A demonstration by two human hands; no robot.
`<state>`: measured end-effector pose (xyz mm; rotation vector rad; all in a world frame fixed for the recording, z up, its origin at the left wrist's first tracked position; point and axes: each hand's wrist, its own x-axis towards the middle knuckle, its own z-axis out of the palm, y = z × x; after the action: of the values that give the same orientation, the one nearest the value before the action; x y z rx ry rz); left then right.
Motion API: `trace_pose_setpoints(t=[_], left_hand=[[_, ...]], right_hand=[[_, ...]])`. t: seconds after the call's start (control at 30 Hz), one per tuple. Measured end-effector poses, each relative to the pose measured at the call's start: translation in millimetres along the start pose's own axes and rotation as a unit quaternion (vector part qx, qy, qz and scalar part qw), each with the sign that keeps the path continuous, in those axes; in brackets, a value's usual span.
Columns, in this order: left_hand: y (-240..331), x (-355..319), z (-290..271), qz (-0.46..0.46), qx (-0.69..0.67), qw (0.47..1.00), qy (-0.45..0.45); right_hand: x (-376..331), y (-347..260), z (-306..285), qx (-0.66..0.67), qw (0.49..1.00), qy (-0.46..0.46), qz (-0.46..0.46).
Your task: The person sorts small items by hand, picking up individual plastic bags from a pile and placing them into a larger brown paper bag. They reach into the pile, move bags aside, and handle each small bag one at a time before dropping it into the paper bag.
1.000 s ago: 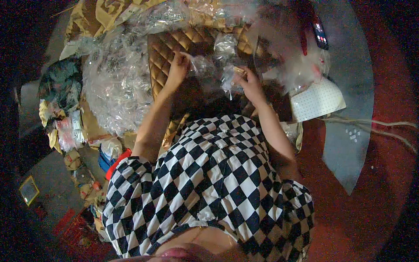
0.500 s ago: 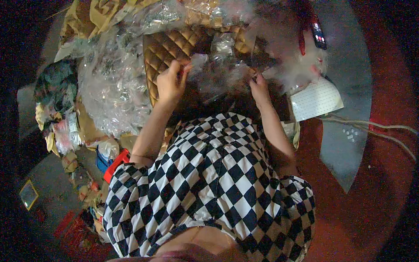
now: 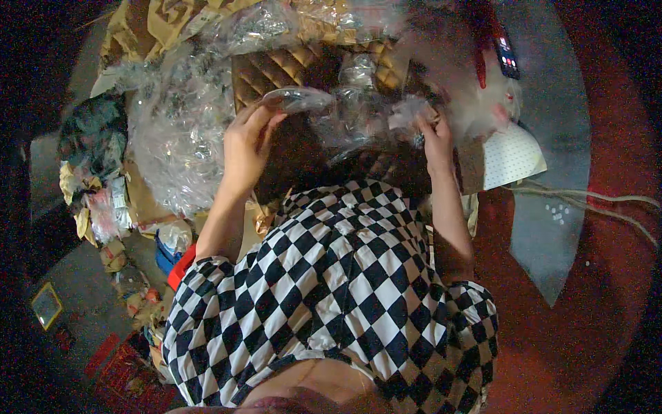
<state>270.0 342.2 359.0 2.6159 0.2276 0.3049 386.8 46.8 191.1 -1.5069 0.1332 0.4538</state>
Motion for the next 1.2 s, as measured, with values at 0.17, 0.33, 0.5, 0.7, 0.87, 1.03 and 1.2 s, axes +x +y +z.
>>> trace_pose_setpoints(t=[0.17,0.33,0.5,0.7,0.87,1.03,1.2], left_hand=[[-10.7,-1.5,30.7,0.115,-0.038,0.992,-0.034],[-7.6,-0.9,59.0,0.099,-0.115,0.988,-0.04],[-5.9,1.0,55.6,0.155,-0.101,0.982,-0.044],[-9.8,3.2,56.0,0.199,-0.16,0.965,-0.055],[-23.4,12.3,35.8,0.222,-0.019,0.974,-0.041],[-32.8,21.2,39.2,0.236,0.102,0.966,-0.021],[-24.2,21.5,60.7,0.174,0.092,0.979,-0.054]], right_hand=[[-0.5,-80.6,69.5,0.116,0.991,-0.022,-0.059],[9.4,-100.0,126.8,-0.165,0.901,-0.289,-0.278],[-9.2,-131.5,122.4,-0.441,0.74,-0.339,-0.378],[-13.6,-94.3,103.9,-0.488,0.656,-0.319,-0.478],[-12.8,-119.7,105.9,-0.556,0.612,-0.277,-0.488],[-2.0,-106.7,95.3,-0.48,0.705,-0.237,-0.465],[-4.8,-107.4,104.4,-0.393,0.763,-0.212,-0.468]])
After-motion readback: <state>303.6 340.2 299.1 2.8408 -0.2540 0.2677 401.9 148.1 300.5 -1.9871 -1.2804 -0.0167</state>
